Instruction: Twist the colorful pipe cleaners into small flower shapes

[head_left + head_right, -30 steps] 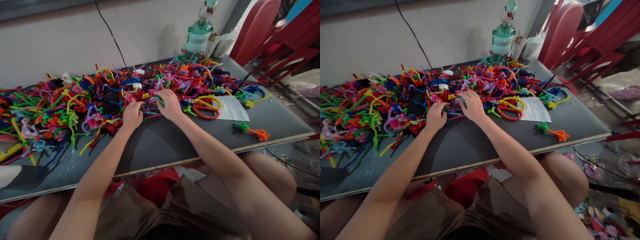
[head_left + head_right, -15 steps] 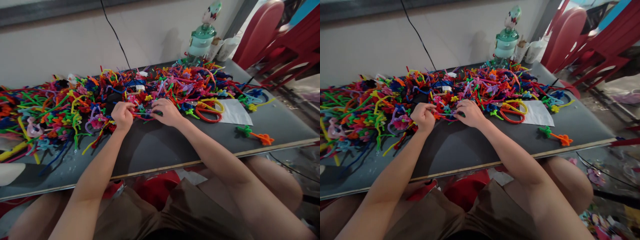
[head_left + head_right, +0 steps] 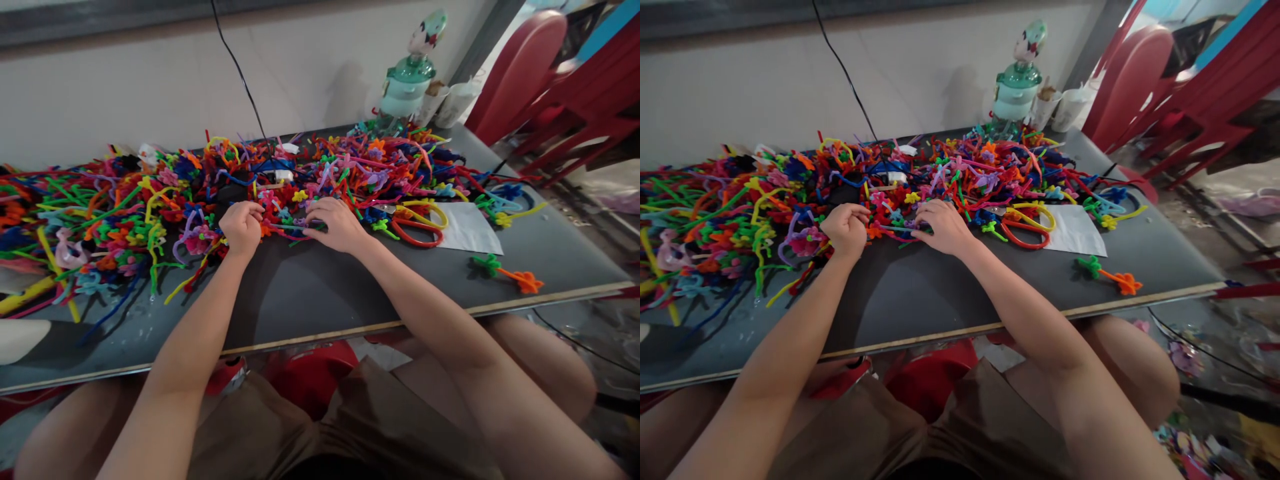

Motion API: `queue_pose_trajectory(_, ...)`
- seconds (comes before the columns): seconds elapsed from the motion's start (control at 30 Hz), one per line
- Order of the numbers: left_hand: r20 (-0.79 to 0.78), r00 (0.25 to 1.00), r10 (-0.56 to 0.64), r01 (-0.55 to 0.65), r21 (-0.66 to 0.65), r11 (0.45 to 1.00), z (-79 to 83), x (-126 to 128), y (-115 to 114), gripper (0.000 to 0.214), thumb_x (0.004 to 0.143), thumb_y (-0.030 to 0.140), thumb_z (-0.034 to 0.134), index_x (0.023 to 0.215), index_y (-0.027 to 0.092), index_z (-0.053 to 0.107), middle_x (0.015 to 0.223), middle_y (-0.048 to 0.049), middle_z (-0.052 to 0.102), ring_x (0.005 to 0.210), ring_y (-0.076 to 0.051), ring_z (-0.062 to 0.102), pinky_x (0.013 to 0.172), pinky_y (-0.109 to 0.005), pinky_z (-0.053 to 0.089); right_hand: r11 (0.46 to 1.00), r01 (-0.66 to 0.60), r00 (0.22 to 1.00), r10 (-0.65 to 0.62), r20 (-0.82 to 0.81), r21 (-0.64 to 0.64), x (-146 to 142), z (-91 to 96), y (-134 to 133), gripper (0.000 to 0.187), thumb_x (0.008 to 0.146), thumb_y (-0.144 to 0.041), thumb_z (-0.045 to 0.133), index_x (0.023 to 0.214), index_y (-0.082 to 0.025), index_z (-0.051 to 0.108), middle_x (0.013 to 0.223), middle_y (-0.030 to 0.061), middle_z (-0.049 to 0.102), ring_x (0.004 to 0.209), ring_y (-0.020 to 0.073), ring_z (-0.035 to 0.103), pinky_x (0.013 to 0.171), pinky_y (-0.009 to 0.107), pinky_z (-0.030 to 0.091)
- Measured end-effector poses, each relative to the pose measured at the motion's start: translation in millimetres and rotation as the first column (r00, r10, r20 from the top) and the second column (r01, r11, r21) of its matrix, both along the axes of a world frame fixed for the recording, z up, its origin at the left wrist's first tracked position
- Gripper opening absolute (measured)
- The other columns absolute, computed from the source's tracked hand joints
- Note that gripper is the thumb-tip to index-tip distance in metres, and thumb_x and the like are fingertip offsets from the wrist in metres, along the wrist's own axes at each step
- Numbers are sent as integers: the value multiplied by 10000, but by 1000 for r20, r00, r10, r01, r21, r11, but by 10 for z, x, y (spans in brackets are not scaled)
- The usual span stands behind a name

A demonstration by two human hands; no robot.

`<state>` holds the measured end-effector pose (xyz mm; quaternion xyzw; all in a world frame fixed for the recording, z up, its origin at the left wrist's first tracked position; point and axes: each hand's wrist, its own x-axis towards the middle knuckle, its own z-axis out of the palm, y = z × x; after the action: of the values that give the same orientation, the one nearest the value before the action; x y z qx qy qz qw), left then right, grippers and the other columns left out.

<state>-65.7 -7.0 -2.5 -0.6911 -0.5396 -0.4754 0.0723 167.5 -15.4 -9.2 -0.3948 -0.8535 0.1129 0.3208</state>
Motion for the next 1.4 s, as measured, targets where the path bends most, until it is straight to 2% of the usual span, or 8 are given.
queue_pose_trajectory(0.1,-39,999,37,-39,-45,998,28,-44,25,332,666,29,374,688,211,651,583,-5,652,639,-154,647,690,-279,513,1000,0,999,-1,34,22,48,10,39,130,878,-233,615,793,-204,709,1111,85,702,1126,263,582,969,465,439)
queue_pose_trajectory(0.2,-60,995,82,-87,-78,993,71,-89,45,303,723,66,418,804,205,675,706,-27,709,735,-182,673,741,-307,522,988,132,990,-128,-57,78,146,33,96,183,917,-233,541,860,-212,714,1068,91,711,1072,259,599,976,480,441)
queue_pose_trajectory(0.33,-208,977,-41,15,-123,992,121,-140,47,223,764,172,505,876,200,695,878,-68,743,870,-234,678,811,-365,517,942,316,940,-295,-170,111,227,26,128,202,930,-254,510,893,-222,706,1009,99,708,1050,276,592,949,490,459)
queue_pose_trajectory(0.7,-241,937,-251,234,-97,967,155,-66,-35,361,924,287,427,1201,170,627,1046,-113,731,1017,-249,651,940,-412,467,952,273,955,-251,-157,140,113,26,72,348,989,-198,344,1037,-186,688,952,102,718,978,252,600,890,423,480)
queue_pose_trajectory(0.87,13,935,-356,349,-229,909,125,103,-79,337,962,325,421,1082,169,693,900,-76,758,797,-183,684,818,-349,522,938,292,951,-264,-161,187,126,20,76,339,990,-192,353,1027,-206,691,921,84,717,954,239,606,879,410,477)
queue_pose_trajectory(1.07,480,793,-376,550,-299,779,88,212,-56,331,942,425,498,977,175,712,801,-67,746,623,-130,654,595,-260,536,920,326,944,-304,-129,217,149,10,89,339,976,-163,373,1029,-235,700,955,73,715,992,233,604,900,415,456)
queue_pose_trajectory(1.3,488,793,-365,571,-387,724,-14,232,-24,232,888,340,584,988,170,707,790,-65,742,652,-140,681,589,-256,553,908,351,936,-330,-124,229,130,9,66,309,961,-188,402,1007,-213,707,952,83,710,972,230,597,894,400,447)
queue_pose_trajectory(1.4,351,858,-375,487,-326,810,-24,218,-32,249,921,292,517,1061,174,686,956,-89,748,876,-184,705,781,-329,580,887,416,909,-400,-116,201,131,7,60,310,952,-187,402,1032,-216,701,965,85,708,969,238,585,877,406,443)
